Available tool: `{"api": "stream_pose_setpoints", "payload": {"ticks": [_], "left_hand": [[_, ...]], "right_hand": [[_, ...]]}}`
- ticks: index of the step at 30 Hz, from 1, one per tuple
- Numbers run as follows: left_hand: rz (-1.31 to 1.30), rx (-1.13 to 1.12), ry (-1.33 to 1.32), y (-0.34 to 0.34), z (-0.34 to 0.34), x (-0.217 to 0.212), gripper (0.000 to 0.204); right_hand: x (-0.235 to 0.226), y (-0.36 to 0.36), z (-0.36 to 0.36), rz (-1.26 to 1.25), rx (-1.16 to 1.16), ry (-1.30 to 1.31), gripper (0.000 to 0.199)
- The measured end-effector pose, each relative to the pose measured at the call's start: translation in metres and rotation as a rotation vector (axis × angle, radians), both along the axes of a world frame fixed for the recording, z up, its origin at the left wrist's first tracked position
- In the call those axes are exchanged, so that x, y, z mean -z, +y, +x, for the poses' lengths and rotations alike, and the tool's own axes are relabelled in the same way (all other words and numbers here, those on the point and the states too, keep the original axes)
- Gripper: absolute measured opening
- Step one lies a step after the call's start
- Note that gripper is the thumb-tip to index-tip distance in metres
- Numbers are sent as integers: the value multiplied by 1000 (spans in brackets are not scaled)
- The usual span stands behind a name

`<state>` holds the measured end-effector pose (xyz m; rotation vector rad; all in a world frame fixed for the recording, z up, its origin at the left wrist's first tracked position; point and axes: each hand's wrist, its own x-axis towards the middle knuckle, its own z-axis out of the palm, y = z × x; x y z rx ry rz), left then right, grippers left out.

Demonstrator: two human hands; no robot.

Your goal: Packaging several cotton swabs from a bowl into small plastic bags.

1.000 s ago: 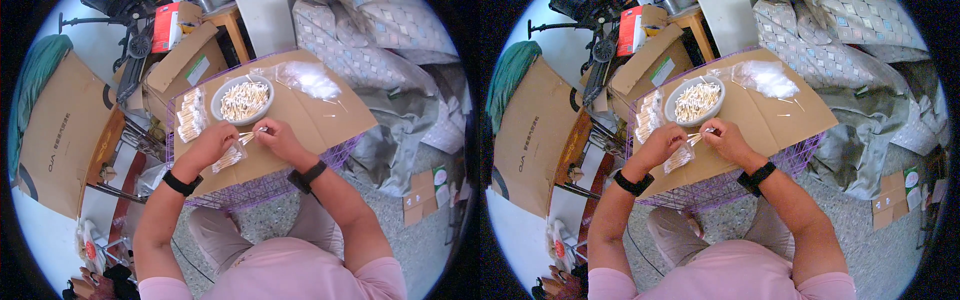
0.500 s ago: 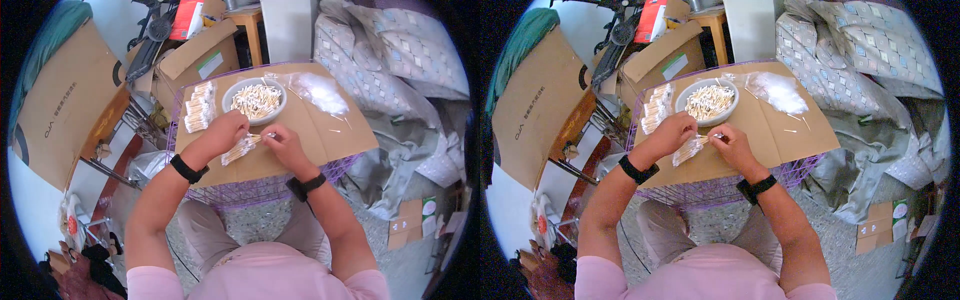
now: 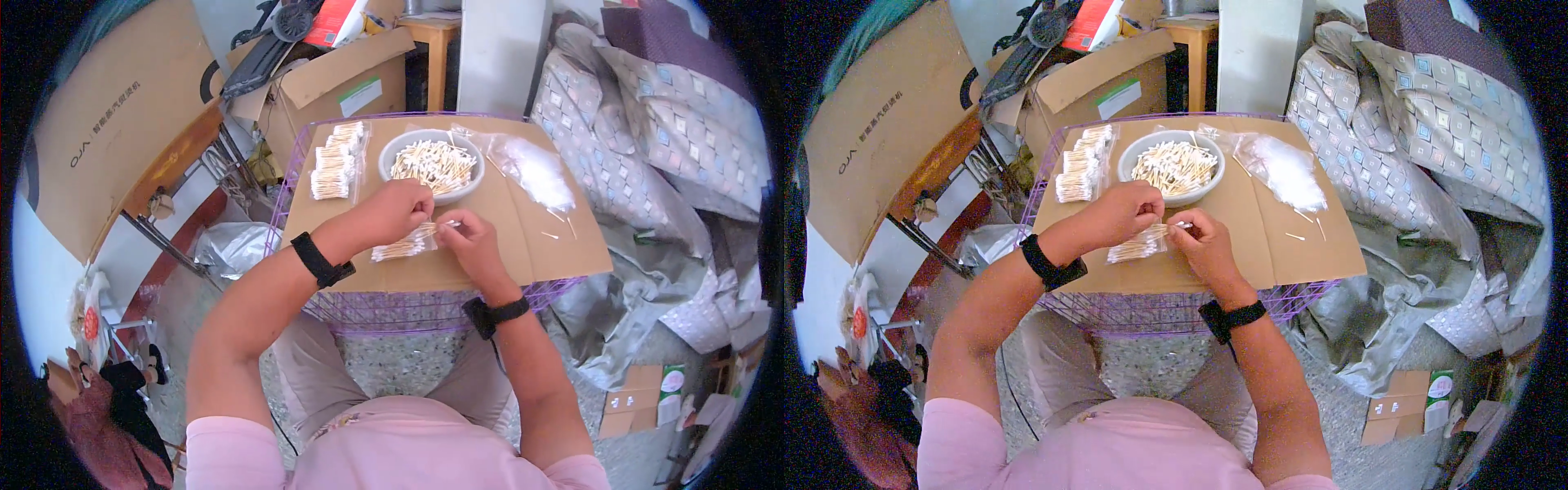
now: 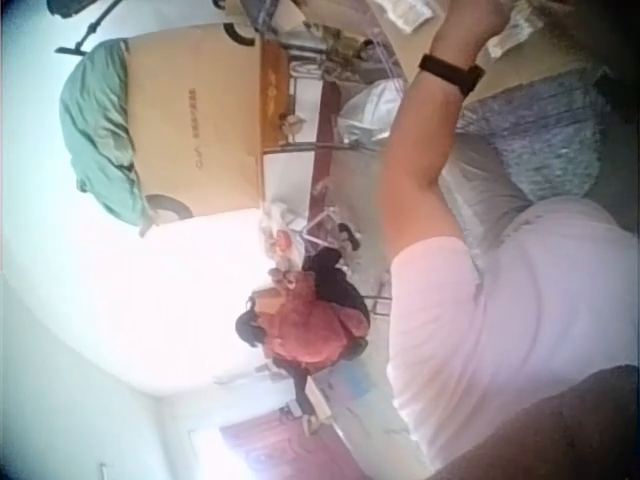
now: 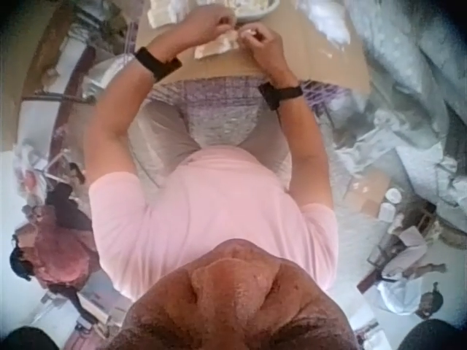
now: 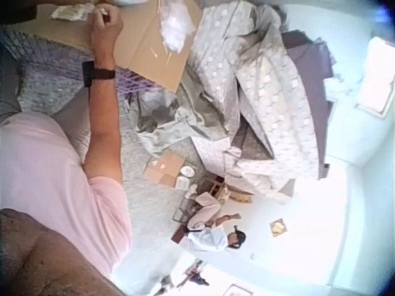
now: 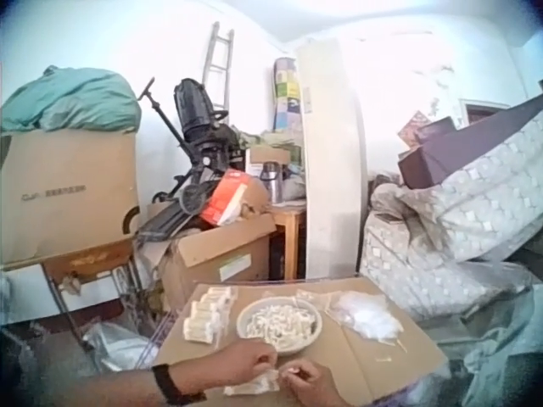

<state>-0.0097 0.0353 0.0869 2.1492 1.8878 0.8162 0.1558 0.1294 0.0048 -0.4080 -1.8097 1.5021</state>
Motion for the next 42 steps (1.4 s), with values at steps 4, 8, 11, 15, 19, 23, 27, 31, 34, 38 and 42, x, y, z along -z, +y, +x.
{"api": "stream_pose_setpoints", "payload": {"ticks": [4, 8, 11, 15, 19, 23, 27, 31, 34, 38, 42], "left_hand": [[51, -20, 22, 0, -1, 3, 5], [100, 2, 49, 2, -1, 7, 5], [125, 11, 39, 3, 1, 9, 5], [159, 28, 28, 8, 1, 15, 6], [162, 25, 30, 10, 4, 14, 6], [113, -26, -27, 10, 3, 9, 6], [118, -69, -11, 8, -5, 7, 5], [104, -93, 3, 7, -11, 10, 6], [105, -96, 17, 6, -12, 12, 7], [121, -54, -4, 5, -8, 11, 8], [145, 6, 44, 5, -3, 7, 8]], "right_hand": [[-2, -2, 1, -176, 11, 19, 8], [-6, -1, 1, -199, -34, 97, 6], [-6, -3, 0, -203, -51, 94, 5], [-5, -3, 1, -127, -55, 24, 3], [-3, -2, 0, -140, -27, -12, 3], [-6, -5, 1, -93, 7, 55, 3], [-5, -5, 4, 94, 61, 117, 7], [-5, -5, 6, 172, 60, 110, 10], [-1, -3, 4, 233, 63, 126, 10], [-2, -4, 2, 271, 65, 100, 10], [-9, -9, 3, 244, 81, 17, 9]]}}
